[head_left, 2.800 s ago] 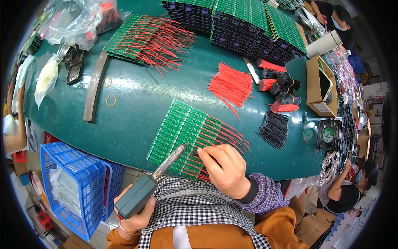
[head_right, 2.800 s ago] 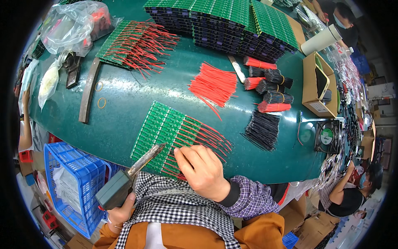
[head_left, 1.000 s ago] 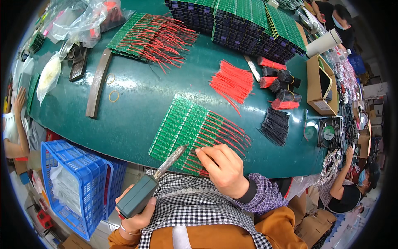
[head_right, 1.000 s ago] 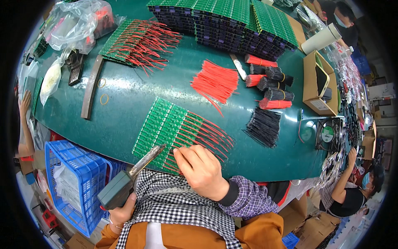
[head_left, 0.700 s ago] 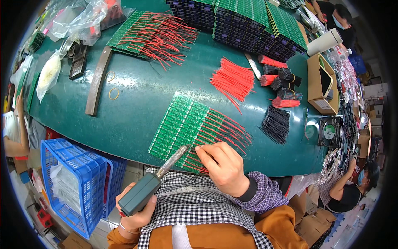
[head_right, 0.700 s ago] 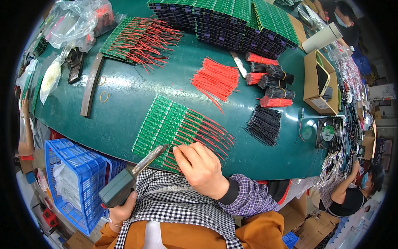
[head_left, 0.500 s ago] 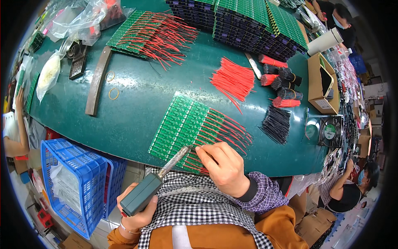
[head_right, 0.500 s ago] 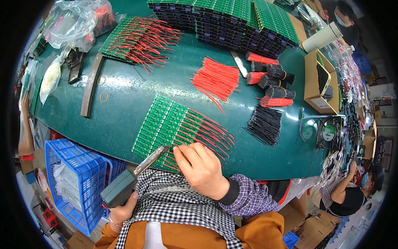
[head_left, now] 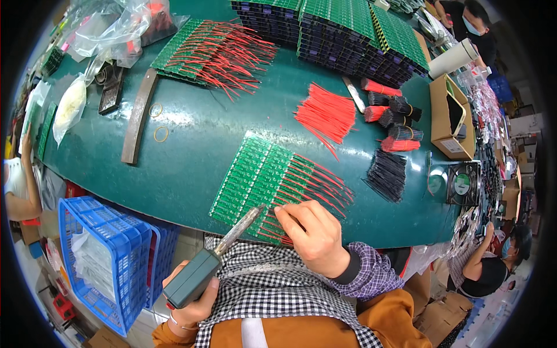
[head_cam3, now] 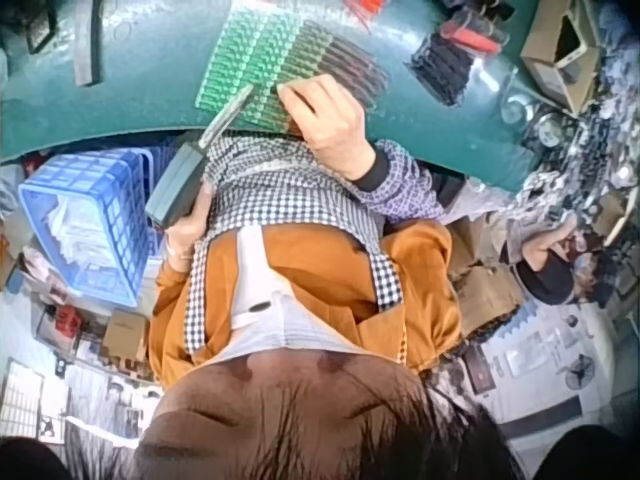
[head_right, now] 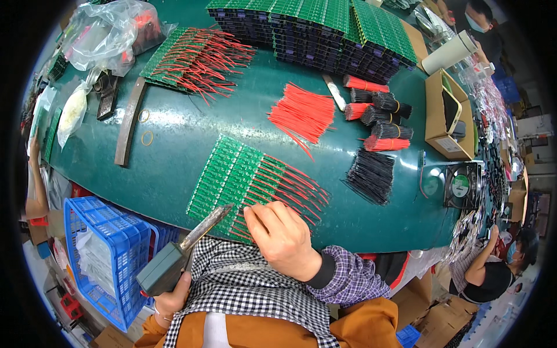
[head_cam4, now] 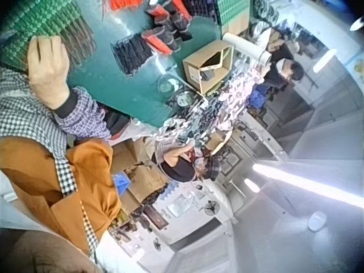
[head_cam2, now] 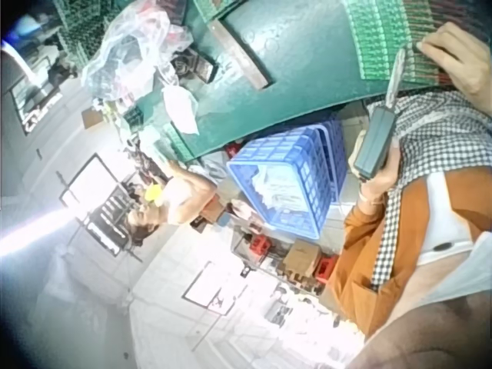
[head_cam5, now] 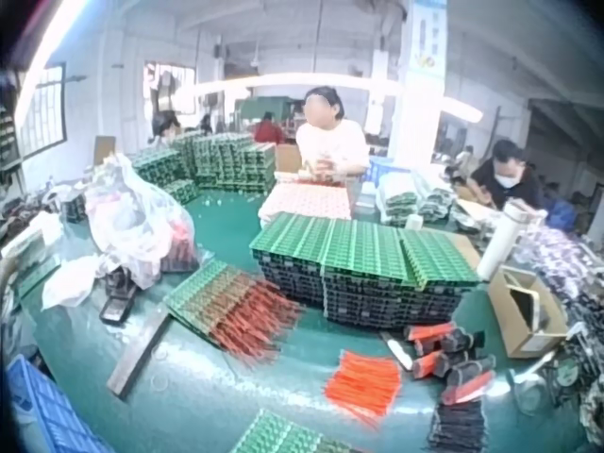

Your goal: The person positions red wires onto a circuit board panel by hand and solders them in place using a soldering tool.

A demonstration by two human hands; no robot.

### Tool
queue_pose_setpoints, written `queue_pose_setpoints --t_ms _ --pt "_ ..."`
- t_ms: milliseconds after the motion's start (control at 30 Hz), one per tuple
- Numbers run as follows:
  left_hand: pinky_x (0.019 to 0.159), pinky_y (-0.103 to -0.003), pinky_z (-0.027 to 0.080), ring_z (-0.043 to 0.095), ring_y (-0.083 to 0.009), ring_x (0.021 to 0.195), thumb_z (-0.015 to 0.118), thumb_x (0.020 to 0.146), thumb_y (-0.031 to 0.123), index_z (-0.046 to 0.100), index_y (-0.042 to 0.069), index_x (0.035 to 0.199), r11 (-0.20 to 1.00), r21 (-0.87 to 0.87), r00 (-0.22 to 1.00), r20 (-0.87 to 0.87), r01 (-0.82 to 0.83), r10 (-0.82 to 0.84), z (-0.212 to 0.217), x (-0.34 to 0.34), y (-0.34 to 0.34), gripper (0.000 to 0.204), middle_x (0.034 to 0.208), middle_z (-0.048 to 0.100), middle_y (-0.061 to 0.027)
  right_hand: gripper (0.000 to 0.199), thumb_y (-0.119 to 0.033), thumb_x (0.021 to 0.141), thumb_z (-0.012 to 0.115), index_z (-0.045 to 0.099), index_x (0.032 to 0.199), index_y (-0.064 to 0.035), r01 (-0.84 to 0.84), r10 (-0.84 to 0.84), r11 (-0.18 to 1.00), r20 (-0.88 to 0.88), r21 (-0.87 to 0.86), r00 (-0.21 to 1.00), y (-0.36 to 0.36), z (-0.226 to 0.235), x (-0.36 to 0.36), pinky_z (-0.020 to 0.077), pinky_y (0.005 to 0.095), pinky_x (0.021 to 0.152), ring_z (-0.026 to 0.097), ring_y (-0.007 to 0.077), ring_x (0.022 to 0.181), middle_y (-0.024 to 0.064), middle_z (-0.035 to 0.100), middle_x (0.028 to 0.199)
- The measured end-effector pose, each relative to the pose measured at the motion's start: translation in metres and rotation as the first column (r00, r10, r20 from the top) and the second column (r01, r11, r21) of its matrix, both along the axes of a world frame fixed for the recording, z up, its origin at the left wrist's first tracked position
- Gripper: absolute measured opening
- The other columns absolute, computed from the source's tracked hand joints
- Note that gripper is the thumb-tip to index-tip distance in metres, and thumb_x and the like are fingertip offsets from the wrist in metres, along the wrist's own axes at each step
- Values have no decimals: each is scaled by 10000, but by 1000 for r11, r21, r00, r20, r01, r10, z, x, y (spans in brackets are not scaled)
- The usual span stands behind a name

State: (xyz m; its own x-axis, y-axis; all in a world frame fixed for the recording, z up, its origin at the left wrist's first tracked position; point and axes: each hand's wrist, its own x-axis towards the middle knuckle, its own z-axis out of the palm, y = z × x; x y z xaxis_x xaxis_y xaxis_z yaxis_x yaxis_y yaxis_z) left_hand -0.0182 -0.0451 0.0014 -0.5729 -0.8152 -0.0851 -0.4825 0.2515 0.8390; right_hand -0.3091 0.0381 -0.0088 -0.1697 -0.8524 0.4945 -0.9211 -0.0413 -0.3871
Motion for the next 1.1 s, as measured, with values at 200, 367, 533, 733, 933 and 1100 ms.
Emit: queue_pose_setpoints --t_ms 200,367,533,733,933,1100 --pt "694 -366 583 731 -306 764 816 725 54 781 -37 1011 999 -20 998 -52 -27 26 -2 -1 2 302 915 748 -169 348 31 688 752 767 1035 43 11 -10 1000 25 -8 1000 0 -2 1 577 343 659 679 247 809 107 714 955" --pt "713 -368 594 743 -310 774 826 729 66 775 -49 1045 999 2 997 -66 -43 43 -2 1 3 340 952 757 -190 351 47 682 761 770 1032 38 42 -37 994 53 -96 998 3 1 3 568 348 655 680 259 796 102 713 928" --pt "703 -366 596 747 -309 771 822 729 62 776 -52 1027 999 23 998 -46 -44 45 2 1 4 322 940 753 -187 333 39 705 755 774 1037 27 16 -10 998 75 -69 997 5 3 6 560 357 659 681 254 794 96 710 921" --pt "686 -365 595 746 -308 773 813 724 47 780 -41 1003 1000 -3 999 -38 9 -9 3 -1 2 294 943 746 -188 329 28 717 745 770 1045 23 1 0 1000 67 -21 998 8 -2 7 558 359 665 677 244 789 90 706 923" --pt "663 -373 586 737 -310 761 806 723 33 777 -37 989 1000 3 999 -26 24 -24 4 -2 3 277 940 738 -183 330 27 712 752 769 1041 22 4 -3 1000 54 -12 999 7 -2 7 559 354 663 674 238 785 86 706 924" --pt "661 -371 583 734 -308 758 805 730 31 776 -32 995 999 -15 999 -18 39 -39 4 -2 3 274 934 733 -178 320 30 706 758 769 1026 21 5 -5 1000 48 2 999 5 1 6 556 347 651 671 232 778 82 706 920"
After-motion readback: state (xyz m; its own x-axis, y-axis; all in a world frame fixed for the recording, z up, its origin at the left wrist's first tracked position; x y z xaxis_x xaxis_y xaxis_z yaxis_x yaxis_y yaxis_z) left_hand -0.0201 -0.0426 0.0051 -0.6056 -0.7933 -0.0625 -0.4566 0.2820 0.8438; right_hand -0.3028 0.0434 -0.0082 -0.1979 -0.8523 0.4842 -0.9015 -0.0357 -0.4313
